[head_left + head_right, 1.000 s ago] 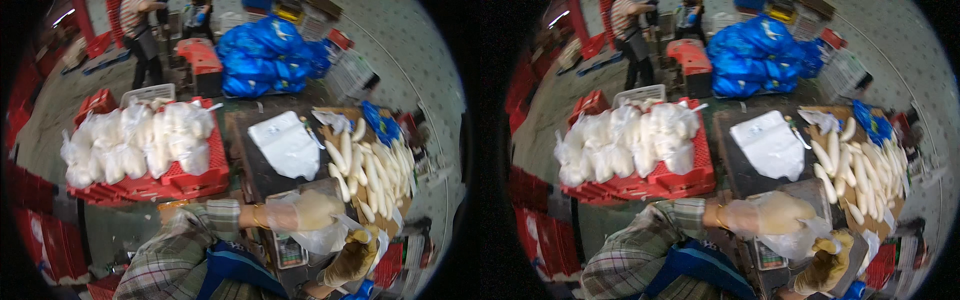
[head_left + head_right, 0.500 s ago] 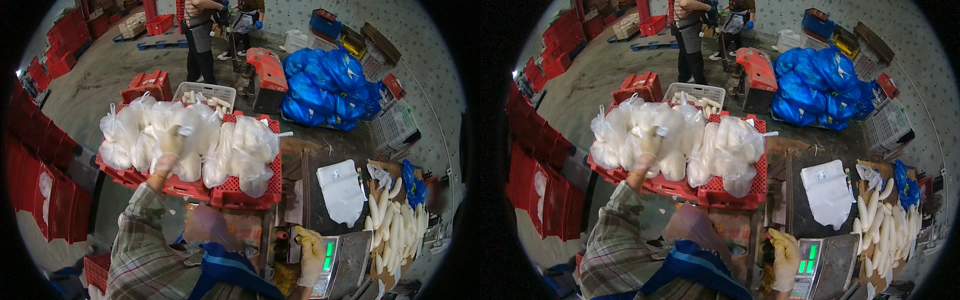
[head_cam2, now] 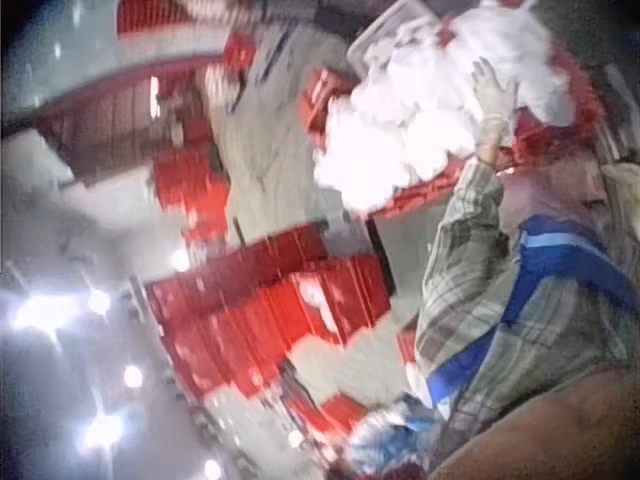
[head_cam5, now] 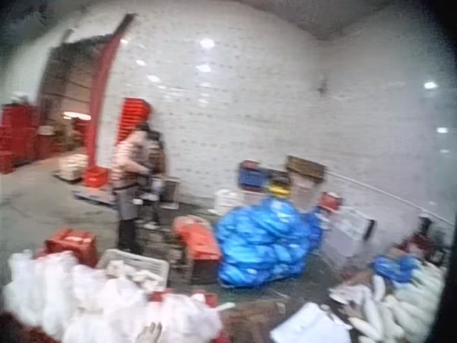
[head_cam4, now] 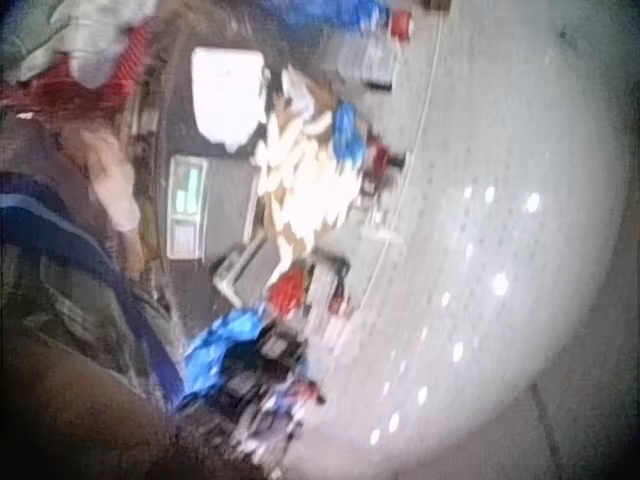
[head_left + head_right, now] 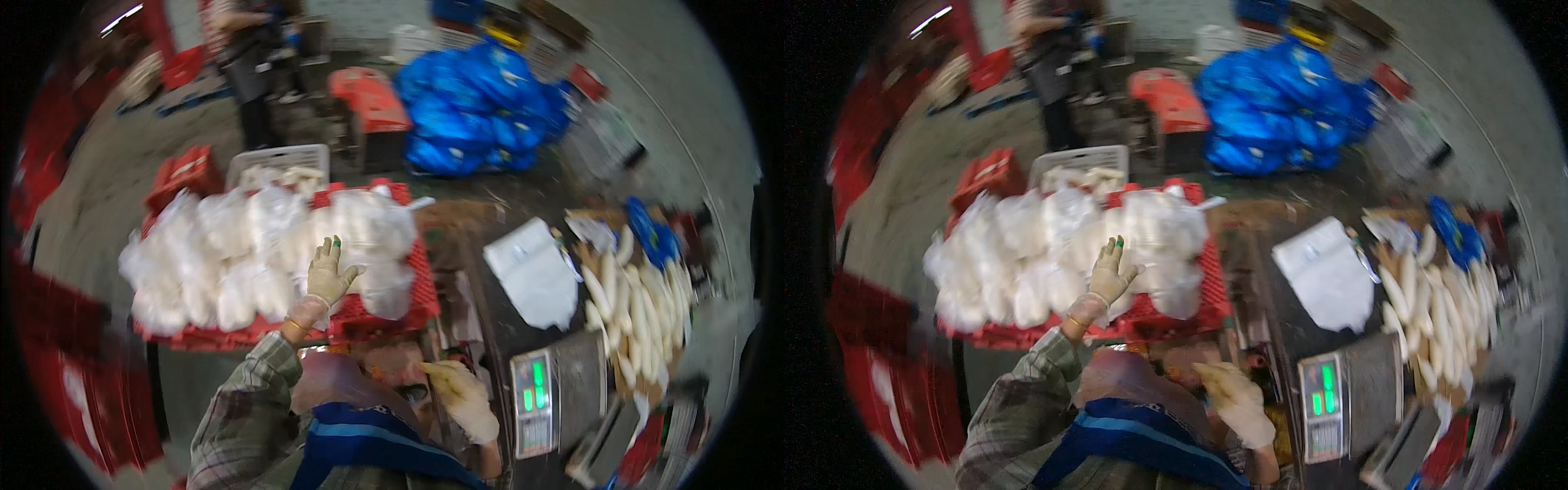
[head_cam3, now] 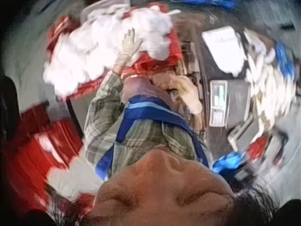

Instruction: The person places white radishes into plastic bags on a digital scale, ties the bags, and moves them to a red crate. Other workers are visible in the background handling radishes.

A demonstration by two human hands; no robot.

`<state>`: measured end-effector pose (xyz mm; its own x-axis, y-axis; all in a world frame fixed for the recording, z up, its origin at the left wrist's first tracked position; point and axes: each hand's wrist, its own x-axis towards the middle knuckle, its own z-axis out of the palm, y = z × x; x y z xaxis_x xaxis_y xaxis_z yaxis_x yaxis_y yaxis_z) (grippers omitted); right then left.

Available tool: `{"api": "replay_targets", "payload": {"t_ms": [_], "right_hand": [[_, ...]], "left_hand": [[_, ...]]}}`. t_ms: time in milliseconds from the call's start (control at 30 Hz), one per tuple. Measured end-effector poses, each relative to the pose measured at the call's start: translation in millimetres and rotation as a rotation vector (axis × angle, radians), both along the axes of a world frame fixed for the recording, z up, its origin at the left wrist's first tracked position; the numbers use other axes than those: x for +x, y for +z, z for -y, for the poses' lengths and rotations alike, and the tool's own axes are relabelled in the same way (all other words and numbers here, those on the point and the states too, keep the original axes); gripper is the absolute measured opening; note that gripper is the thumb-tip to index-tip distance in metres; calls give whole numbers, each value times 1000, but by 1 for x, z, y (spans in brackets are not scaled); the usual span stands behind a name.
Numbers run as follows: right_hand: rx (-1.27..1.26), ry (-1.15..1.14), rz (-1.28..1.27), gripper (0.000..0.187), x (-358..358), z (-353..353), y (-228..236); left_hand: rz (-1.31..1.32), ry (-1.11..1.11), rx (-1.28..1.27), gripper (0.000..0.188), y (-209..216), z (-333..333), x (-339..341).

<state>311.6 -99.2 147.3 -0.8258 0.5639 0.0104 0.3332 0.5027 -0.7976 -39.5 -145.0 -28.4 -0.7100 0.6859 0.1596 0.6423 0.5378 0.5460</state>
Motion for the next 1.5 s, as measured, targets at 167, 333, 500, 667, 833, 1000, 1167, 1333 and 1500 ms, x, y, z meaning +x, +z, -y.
{"api": "replay_targets", "payload": {"t_ms": [167, 333, 500, 667, 833, 1000, 1167, 1333, 1500], "right_hand": [[101, -204, 35, 26, 59, -5, 10], [159, -531, 57, 26, 149, 2, 5], [20, -795, 101, 25, 235, 6, -18], [-38, -946, 147, 24, 303, 1, -25], [-219, -946, 1, 20, 320, -36, -2], [-288, -746, -303, 31, 298, -93, -4], [-680, -883, -764, 43, 221, -163, -29], [-920, -1085, -966, 46, 208, -203, -76], [-634, -1227, -436, 38, 215, -229, -111]], "left_hand": [[266, -444, 319, 77, 36, -135, 90], [172, -727, 207, 46, 31, -268, 188], [9, -497, 145, 29, -28, -378, 211], [-236, -415, 126, 31, -27, -375, 269], [-120, -360, 250, 27, 7, -374, 278], [380, -620, 684, 37, 56, -345, 326], [412, -1007, 499, 26, 107, -249, 403], [1069, -1034, 221, 27, 112, -263, 388], [823, -931, 264, 35, 24, -342, 371]]}}
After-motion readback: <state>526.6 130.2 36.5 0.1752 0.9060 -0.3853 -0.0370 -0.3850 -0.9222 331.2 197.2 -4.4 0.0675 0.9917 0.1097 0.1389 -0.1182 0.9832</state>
